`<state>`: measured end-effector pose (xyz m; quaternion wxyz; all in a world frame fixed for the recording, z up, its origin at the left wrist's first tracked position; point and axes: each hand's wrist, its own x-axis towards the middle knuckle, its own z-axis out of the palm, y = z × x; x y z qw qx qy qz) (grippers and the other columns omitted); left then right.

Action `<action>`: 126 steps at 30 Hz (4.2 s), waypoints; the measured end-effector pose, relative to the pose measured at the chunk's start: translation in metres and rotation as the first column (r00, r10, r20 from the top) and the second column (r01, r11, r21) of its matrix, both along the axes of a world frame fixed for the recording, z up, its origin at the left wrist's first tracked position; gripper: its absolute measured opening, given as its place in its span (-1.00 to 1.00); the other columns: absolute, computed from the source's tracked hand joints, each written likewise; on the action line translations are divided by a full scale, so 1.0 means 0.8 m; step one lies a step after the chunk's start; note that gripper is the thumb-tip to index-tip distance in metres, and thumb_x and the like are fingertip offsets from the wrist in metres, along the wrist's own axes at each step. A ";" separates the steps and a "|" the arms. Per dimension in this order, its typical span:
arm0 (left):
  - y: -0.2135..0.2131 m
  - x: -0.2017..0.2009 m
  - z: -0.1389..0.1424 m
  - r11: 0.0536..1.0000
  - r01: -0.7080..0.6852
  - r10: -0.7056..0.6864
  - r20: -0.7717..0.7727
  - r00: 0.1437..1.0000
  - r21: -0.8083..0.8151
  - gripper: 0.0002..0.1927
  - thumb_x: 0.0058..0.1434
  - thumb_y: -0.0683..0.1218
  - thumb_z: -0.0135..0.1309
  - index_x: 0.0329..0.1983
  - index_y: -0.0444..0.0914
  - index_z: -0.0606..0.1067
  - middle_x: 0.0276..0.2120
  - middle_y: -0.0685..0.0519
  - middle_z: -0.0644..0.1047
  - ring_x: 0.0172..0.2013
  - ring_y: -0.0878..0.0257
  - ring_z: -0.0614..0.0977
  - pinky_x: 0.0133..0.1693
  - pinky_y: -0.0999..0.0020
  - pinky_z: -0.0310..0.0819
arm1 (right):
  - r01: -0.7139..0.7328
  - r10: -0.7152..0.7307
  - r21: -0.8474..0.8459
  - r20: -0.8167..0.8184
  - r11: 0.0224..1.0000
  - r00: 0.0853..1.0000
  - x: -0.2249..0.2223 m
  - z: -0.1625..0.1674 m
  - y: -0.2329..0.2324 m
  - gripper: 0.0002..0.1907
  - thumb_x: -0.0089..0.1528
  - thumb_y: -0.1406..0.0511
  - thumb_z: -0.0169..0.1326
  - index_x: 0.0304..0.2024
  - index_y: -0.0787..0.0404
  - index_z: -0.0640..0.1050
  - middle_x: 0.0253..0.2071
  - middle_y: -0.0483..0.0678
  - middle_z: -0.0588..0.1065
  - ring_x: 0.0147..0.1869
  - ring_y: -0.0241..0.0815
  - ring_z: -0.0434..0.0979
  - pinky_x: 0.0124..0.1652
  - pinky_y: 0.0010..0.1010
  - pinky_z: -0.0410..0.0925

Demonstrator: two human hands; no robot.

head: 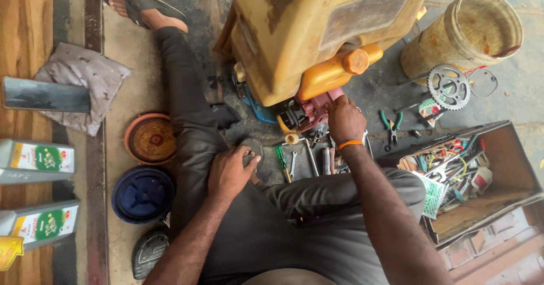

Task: The person works on a small engine mounted on a blue frame, using a wrench to tighten bolts on the engine block and fuel tank. They adjust the fuel cap and handle various engine components while seated on the floor.

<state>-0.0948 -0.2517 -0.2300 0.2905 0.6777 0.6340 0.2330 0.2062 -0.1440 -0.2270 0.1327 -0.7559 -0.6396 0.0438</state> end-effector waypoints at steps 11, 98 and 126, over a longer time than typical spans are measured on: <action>-0.002 0.003 -0.002 0.998 0.009 -0.013 -0.074 0.997 -0.063 -0.62 0.24 0.12 0.18 -0.05 -0.22 0.57 -0.17 -0.05 0.66 -0.14 0.00 0.67 -0.02 0.09 0.48 | 0.099 -0.139 -0.211 -0.183 0.973 0.973 0.083 -0.032 -0.051 -0.55 0.33 -0.04 0.04 -0.15 0.19 0.61 -0.25 0.14 0.61 -0.12 0.22 0.63 -0.11 -0.04 0.45; -0.080 -0.072 0.031 0.865 -0.440 0.378 -0.262 0.888 -0.243 -0.04 0.25 0.37 0.03 0.48 -0.33 0.12 0.29 -0.38 0.32 0.23 -0.26 0.46 0.15 -0.04 0.44 | -0.135 0.289 0.350 -0.434 0.927 0.854 0.058 0.255 -0.082 -0.88 0.45 0.38 0.06 -0.02 0.34 0.54 -0.12 -0.04 0.65 -0.06 -0.28 0.68 -0.08 -0.42 0.50; -0.066 -0.074 0.036 0.809 -0.458 0.380 -0.267 0.886 -0.368 -0.05 0.25 0.37 -0.01 0.52 -0.25 0.05 0.30 -0.35 0.28 0.22 -0.22 0.48 0.08 -0.05 0.54 | -0.157 0.282 0.299 -0.441 0.941 0.852 0.043 0.221 -0.026 -0.83 0.45 0.34 0.12 0.02 0.34 0.53 -0.14 -0.03 0.66 -0.11 -0.26 0.69 -0.12 -0.44 0.51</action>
